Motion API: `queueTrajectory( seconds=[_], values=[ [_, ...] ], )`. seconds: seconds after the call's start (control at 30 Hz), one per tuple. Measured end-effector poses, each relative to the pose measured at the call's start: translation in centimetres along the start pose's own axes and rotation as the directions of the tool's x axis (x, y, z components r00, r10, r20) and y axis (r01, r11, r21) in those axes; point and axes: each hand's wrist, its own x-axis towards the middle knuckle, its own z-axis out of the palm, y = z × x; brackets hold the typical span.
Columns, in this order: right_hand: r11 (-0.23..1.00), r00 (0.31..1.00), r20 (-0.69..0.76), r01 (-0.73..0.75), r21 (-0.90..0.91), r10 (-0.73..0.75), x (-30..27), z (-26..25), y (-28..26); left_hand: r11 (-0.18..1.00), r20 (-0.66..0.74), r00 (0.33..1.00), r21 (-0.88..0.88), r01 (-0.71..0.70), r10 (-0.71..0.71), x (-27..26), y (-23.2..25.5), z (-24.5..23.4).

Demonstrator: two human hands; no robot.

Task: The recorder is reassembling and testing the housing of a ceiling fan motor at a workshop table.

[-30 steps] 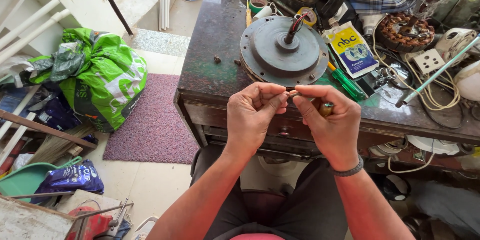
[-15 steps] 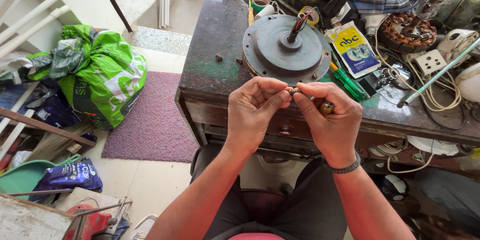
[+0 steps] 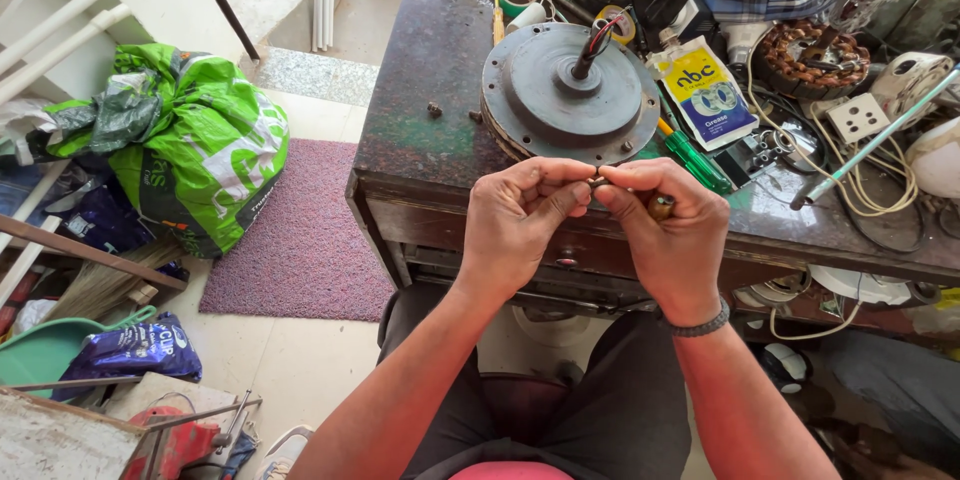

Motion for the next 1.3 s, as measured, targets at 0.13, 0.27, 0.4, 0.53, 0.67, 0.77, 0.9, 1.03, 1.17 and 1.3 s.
queueTrajectory(
  seconds=[0.13,0.27,0.4,0.53,0.67,0.77,0.9,1.03,1.17,1.3],
  values=[
    [0.999,0.999,0.018,-0.03,0.031,0.029,0.1,-0.3,0.6,1.0,0.022,1.0,-0.021,-0.013,0.014,0.0,-0.4,0.0],
    [0.999,0.998,0.033,0.045,0.01,-0.045,0.2,-0.3,-0.2,0.999,0.01,1.0,-0.045,-0.006,0.006,-0.1,-0.3,0.1],
    [0.974,0.984,0.064,0.175,-0.147,-0.168,0.5,-0.3,-1.9,0.998,0.017,1.0,-0.063,0.021,-0.02,0.1,-0.5,-0.2],
    [0.966,0.98,0.083,0.191,-0.174,-0.179,0.7,-0.3,-1.9,0.999,0.027,1.0,-0.039,0.012,-0.011,0.2,-0.7,-0.6],
    [0.956,0.981,0.077,0.191,-0.224,-0.178,0.6,-0.1,-1.8,0.999,0.034,0.999,0.008,-0.032,0.031,-0.1,-0.5,-0.5],
    [0.963,0.986,0.072,0.16,-0.218,-0.148,0.5,0.0,-1.3,0.996,0.023,0.997,0.029,-0.079,0.078,-0.4,-0.7,-0.4],
    [0.99,0.997,0.067,-0.029,-0.138,0.038,0.4,0.1,-0.4,0.994,-0.005,0.994,0.023,-0.107,0.107,-0.3,-0.5,-0.4],
    [0.992,0.997,0.081,0.011,-0.122,-0.002,0.7,0.1,-0.9,0.994,-0.006,0.995,0.038,-0.103,0.104,-0.1,-0.1,-0.5],
    [0.98,0.996,0.084,-0.004,-0.2,0.021,0.9,-0.1,-1.0,0.951,0.041,0.971,0.196,-0.24,0.236,-0.2,1.0,-0.6],
    [0.976,0.994,0.106,0.005,-0.217,0.018,1.1,-0.2,-0.8,0.841,0.072,0.937,0.423,-0.339,0.341,-0.3,1.6,-0.6]
  ],
)
